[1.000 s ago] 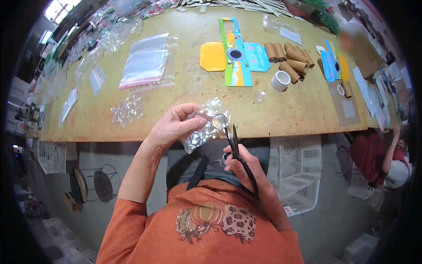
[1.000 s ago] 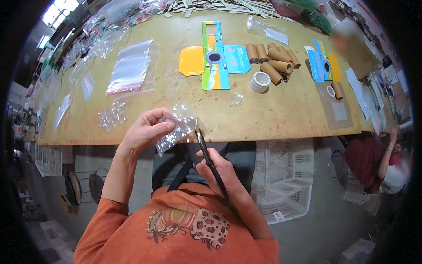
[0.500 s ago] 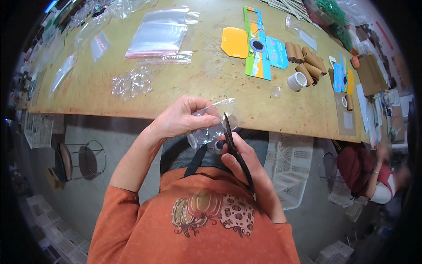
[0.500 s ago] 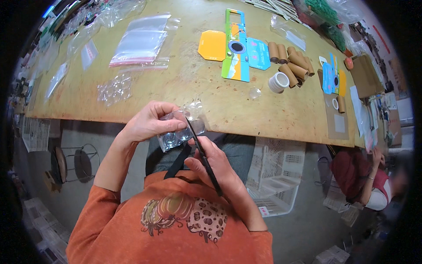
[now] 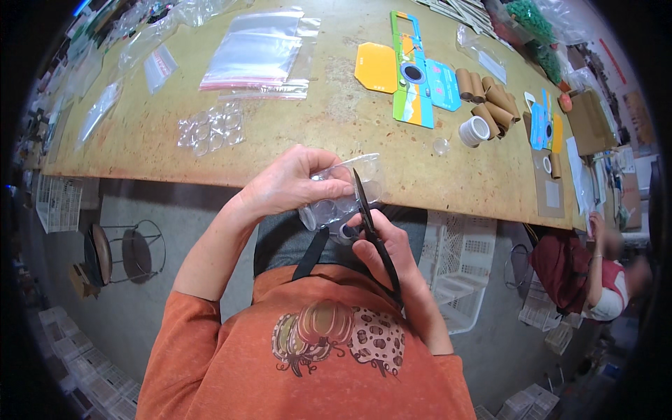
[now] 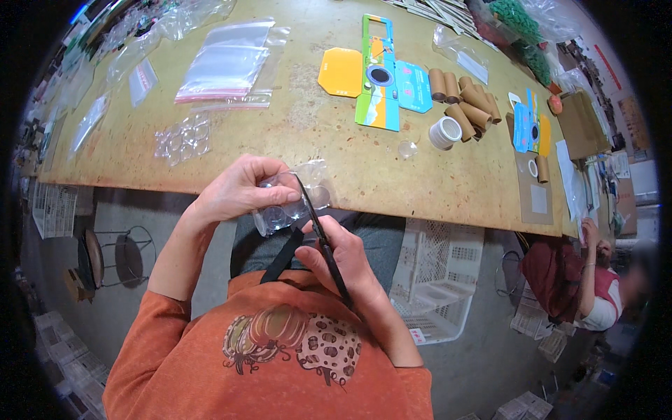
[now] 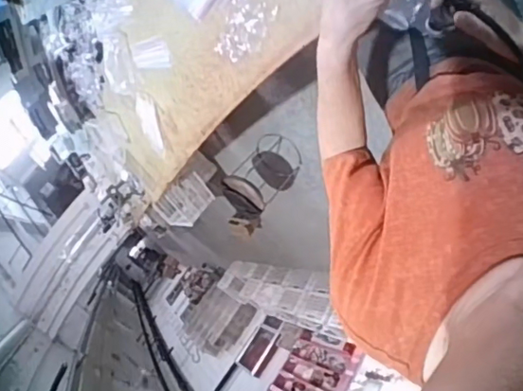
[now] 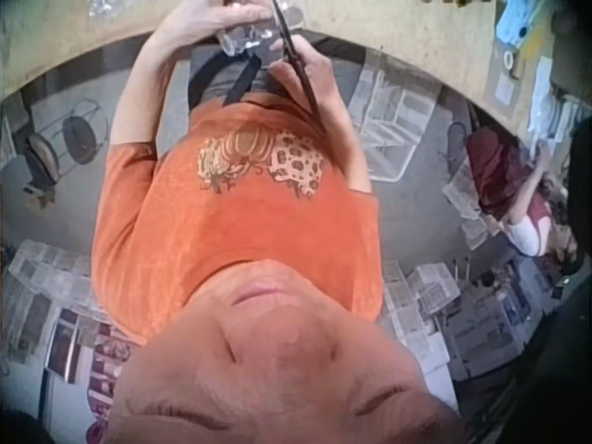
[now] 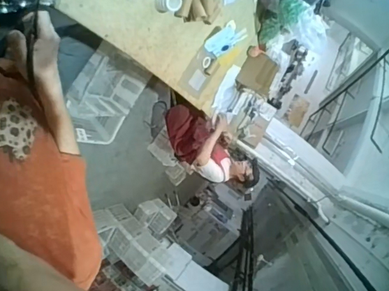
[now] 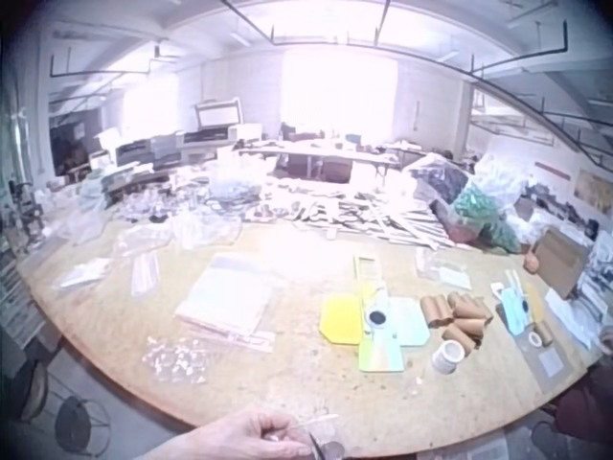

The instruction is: The person uses scissors to cut bubble wrap into small pieces, then places the cut pieces into a clear plastic bag. They also handle white plastic rings and a flat cardboard cutout, arranging them on the table.

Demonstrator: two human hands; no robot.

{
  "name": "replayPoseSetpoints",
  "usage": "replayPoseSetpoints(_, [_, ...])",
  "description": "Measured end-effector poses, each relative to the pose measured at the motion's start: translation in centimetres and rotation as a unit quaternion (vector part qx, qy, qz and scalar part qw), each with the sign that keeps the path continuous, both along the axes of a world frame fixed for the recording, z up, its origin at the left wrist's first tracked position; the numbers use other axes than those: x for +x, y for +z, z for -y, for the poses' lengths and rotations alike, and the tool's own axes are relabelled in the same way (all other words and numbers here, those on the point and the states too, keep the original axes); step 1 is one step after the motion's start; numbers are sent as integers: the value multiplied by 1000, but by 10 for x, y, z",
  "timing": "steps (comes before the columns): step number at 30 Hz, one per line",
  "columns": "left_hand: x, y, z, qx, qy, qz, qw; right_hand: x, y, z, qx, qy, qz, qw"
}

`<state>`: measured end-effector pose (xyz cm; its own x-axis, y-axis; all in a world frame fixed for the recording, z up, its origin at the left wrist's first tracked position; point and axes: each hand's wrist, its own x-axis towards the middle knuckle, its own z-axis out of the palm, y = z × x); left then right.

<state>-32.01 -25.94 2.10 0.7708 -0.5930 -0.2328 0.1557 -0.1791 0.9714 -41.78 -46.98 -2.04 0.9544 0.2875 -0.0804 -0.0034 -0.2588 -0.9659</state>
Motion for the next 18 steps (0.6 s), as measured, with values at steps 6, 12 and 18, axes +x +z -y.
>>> replayPoseSetpoints(6, [-4,-8,1,-107,32,-94,989,-1,7,1,35,-42,-5,998])
replayPoseSetpoints(12, [-13,-6,5,-116,79,-151,979,3,7,3,29,-24,3,999])
replayPoseSetpoints(18, [-6,6,6,-104,42,-161,981,6,10,-2,33,-32,40,998])
